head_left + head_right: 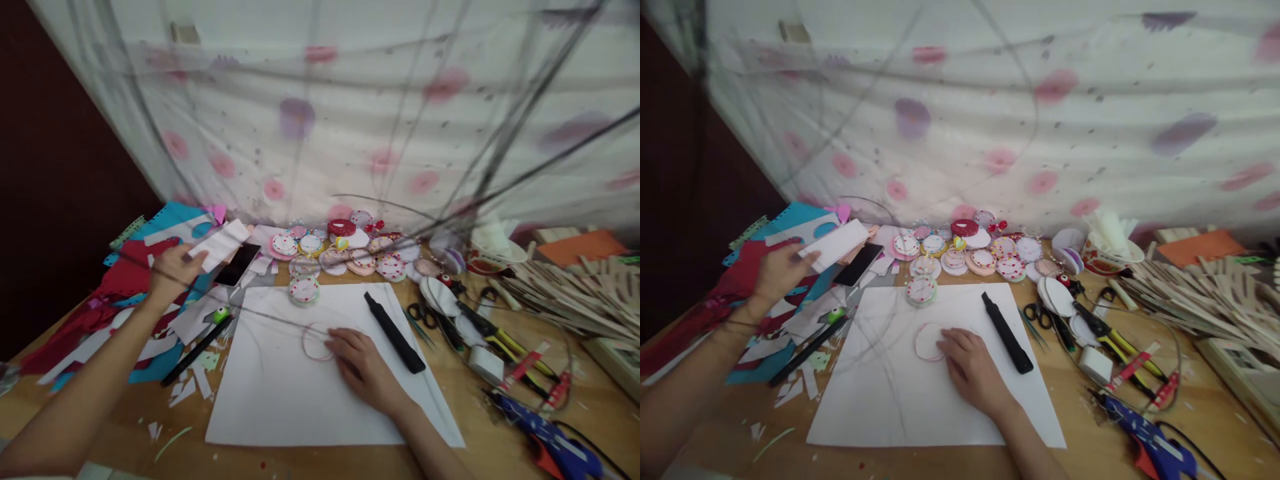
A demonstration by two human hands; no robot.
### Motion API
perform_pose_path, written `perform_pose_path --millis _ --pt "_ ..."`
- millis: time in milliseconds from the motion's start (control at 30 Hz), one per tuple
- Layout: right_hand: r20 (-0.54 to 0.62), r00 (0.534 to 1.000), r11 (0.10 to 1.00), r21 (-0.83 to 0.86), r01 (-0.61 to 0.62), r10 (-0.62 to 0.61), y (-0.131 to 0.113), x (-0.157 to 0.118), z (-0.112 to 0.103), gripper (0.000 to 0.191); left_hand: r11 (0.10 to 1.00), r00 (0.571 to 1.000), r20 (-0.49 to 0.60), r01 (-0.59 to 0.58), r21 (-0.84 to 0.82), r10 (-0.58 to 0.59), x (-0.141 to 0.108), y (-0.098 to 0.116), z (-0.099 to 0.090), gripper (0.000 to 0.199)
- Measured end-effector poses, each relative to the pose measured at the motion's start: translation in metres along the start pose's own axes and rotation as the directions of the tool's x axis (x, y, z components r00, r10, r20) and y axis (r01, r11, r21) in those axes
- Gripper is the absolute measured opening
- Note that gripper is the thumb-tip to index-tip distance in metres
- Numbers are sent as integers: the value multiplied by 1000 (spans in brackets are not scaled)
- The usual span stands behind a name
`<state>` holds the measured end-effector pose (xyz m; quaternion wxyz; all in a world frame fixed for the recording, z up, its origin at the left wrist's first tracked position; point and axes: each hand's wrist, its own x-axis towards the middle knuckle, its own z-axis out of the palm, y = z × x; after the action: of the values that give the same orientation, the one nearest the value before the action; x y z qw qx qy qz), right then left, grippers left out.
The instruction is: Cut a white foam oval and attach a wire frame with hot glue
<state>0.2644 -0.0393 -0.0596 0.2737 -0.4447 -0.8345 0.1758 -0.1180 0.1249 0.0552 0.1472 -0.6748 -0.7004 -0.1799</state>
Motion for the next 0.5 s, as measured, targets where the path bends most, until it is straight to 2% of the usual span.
perform_pose_path --millis 133,233,367,433,500 --pt "0 1000 1000 5 -11 11 -1 1 -1 45 997 999 30 -29 73 27 39 -1 12 45" --pt "-6 1000 1000 0 -14 14 -1 1 -2 45 994 991 120 -64 91 53 50 -17 25 40" --pt "-12 1000 1000 -6 -9 9 -1 1 -1 43 993 965 236 -122 8 116 44 -42 41 36" --pt "-12 1000 1000 -7 -5 4 -1 2 -1 42 987 961 224 -155 -51 162 35 -52 41 39" --pt "-16 1000 1000 -5 2 -2 0 2 0 41 984 972 159 -158 -87 171 22 -63 32 42"
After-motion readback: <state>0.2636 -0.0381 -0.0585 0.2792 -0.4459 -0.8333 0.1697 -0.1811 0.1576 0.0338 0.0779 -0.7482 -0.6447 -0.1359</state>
